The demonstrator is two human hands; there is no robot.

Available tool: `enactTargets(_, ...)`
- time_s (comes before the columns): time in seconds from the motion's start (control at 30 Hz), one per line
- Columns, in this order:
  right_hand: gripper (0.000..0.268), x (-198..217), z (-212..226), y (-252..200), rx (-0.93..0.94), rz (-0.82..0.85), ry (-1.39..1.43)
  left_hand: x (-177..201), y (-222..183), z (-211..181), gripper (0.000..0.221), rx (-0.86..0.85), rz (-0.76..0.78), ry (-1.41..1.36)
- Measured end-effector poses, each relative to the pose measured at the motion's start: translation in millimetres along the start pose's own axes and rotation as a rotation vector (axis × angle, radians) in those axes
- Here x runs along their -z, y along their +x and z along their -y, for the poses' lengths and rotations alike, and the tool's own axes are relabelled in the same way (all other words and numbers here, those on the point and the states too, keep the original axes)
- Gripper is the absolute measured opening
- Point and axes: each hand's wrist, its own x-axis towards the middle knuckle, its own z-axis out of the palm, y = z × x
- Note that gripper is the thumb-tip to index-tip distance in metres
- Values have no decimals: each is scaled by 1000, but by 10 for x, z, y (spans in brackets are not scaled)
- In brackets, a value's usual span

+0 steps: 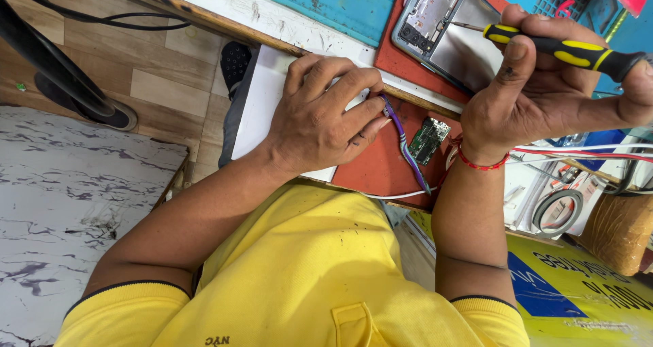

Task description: The person works on a mobile phone chassis using a screwdriver to remove screws and handles various internal circuit boards and components on a repair bench.

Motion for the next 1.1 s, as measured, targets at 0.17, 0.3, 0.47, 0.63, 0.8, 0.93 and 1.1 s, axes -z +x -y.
enactTargets(0.17,68,-8,17,17,4,11,-13,3,-1,-4,15,1,0,-2)
enactTargets(0.3,67,-45,71,71,16,49,-41,3,0,-4,15,0,0,0)
enactTargets(0.47,70,49,215,277,5,327,-128,15,9,2,16,-7,-6,0)
enactTargets(0.63,73,206,351,594,41,491,-347,60,28,-28,18,8,-16,-26)
enactTargets(0.8,36,326,501,1039,-33,714,-665,101,72,-40,17,6,-27,-49)
enactTargets(0.93,19,304,470,1209,69,843,-864,114,77,-44,18,5,-44,-65)
enactTargets(1.1,17,312,545,1310,231,895,-836,132,74,-49,17,0,-65,-80)
